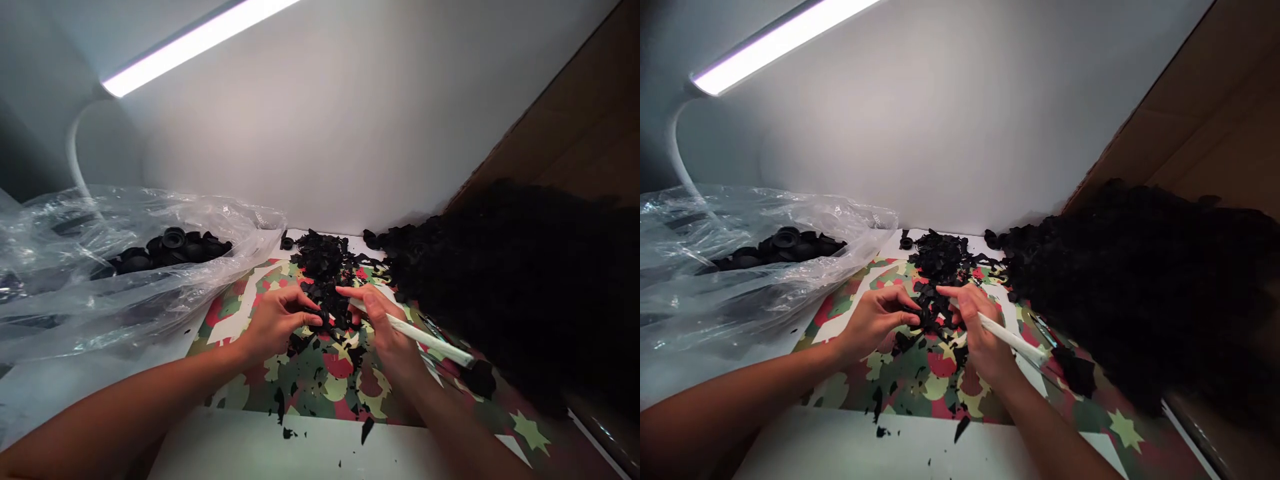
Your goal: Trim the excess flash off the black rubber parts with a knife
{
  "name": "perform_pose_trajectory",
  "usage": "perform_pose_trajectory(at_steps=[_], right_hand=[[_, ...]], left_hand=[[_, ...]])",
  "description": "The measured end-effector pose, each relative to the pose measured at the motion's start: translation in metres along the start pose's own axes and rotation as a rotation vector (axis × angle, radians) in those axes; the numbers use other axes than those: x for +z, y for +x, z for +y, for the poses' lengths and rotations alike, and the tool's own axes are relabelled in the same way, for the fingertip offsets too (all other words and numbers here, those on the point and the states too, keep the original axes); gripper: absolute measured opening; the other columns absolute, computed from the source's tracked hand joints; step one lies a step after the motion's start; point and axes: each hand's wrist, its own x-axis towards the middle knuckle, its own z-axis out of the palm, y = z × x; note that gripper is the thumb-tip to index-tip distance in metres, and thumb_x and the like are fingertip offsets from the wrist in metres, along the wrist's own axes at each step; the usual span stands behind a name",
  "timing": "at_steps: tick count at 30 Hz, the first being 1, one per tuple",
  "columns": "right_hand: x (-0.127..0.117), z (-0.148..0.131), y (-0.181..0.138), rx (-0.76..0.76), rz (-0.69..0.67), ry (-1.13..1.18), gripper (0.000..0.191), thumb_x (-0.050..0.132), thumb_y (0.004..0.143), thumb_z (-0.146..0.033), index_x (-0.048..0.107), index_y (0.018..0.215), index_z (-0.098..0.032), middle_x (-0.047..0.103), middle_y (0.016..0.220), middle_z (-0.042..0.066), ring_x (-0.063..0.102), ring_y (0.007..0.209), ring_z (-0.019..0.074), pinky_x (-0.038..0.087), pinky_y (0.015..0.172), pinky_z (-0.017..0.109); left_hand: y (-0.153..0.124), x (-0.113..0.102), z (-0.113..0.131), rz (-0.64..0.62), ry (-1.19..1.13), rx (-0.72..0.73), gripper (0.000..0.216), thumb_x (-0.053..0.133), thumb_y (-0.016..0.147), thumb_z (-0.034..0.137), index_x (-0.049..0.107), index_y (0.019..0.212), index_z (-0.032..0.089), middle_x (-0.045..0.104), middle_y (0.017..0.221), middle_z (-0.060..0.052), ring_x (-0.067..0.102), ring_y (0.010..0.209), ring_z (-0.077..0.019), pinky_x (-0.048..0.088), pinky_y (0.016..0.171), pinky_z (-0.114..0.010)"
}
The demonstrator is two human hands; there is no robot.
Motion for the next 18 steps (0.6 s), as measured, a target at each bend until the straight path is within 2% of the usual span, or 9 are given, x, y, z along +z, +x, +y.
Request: perform_pose_trajectory(at_steps=[3, 5, 7, 10, 18], right_hand=[[0.0028, -0.0027, -0.0052, -0.021, 0.0, 0.003, 0.026, 0.057, 0.097, -0.044, 0.07, 0.108, -0.025, 0.07, 0.089, 0.004, 0.066, 0.075, 0.0189, 0.052, 0.065, 0.029], [0.0046, -0.0033, -0.0074, -0.07, -0.017, -0.026, 0.017, 0.064, 0.094, -0.039, 0.07, 0.099, -0.024, 0.073, 0.087, 0.003, 0.069, 0.074, 0.0196, 0.053, 0.066, 0.029], [0.0052, -0.003, -0.0082, -0.183, -0.058, -0.073, 0.012, 0.066, 0.093, -0.035, 0.07, 0.09, -0.024, 0.076, 0.093, 0.005, 0.071, 0.084, 0.0218, 0.055, 0.075, 0.032], [0.0044, -0.0016, -0.0078, -0.286, -0.137, -0.084, 0.011, 0.064, 0.094, -0.03, 0.071, 0.089, -0.024, 0.077, 0.108, 0.007, 0.072, 0.099, 0.024, 0.055, 0.088, 0.037], [0.003, 0.0046, -0.007, -0.259, -0.217, -0.137, 0.014, 0.06, 0.097, -0.031, 0.07, 0.091, -0.025, 0.077, 0.114, 0.007, 0.072, 0.1, 0.0238, 0.055, 0.089, 0.04]], left_hand=[[-0.0002, 0.0003, 0.0001, -0.043, 0.038, 0.01, 0.013, 0.084, 0.068, 0.023, 0.075, 0.073, 0.016, 0.073, 0.074, -0.003, 0.067, 0.072, -0.0172, 0.054, 0.069, -0.03], [-0.0004, 0.0005, 0.0009, -0.051, 0.092, 0.017, 0.013, 0.084, 0.069, 0.024, 0.075, 0.073, 0.016, 0.073, 0.074, -0.003, 0.067, 0.072, -0.0168, 0.053, 0.068, -0.028], [-0.0007, 0.0006, 0.0019, -0.074, 0.121, 0.006, 0.013, 0.083, 0.07, 0.025, 0.074, 0.073, 0.016, 0.074, 0.074, -0.003, 0.066, 0.07, -0.016, 0.051, 0.064, -0.026], [-0.001, 0.0002, 0.0025, -0.109, 0.136, -0.031, 0.013, 0.081, 0.073, 0.027, 0.074, 0.075, 0.016, 0.074, 0.072, -0.002, 0.064, 0.065, -0.0147, 0.047, 0.057, -0.024], [0.0005, -0.0017, 0.0012, -0.128, 0.199, -0.077, 0.019, 0.08, 0.073, 0.033, 0.074, 0.073, 0.015, 0.068, 0.065, -0.001, 0.055, 0.057, -0.0117, 0.039, 0.049, -0.021]])
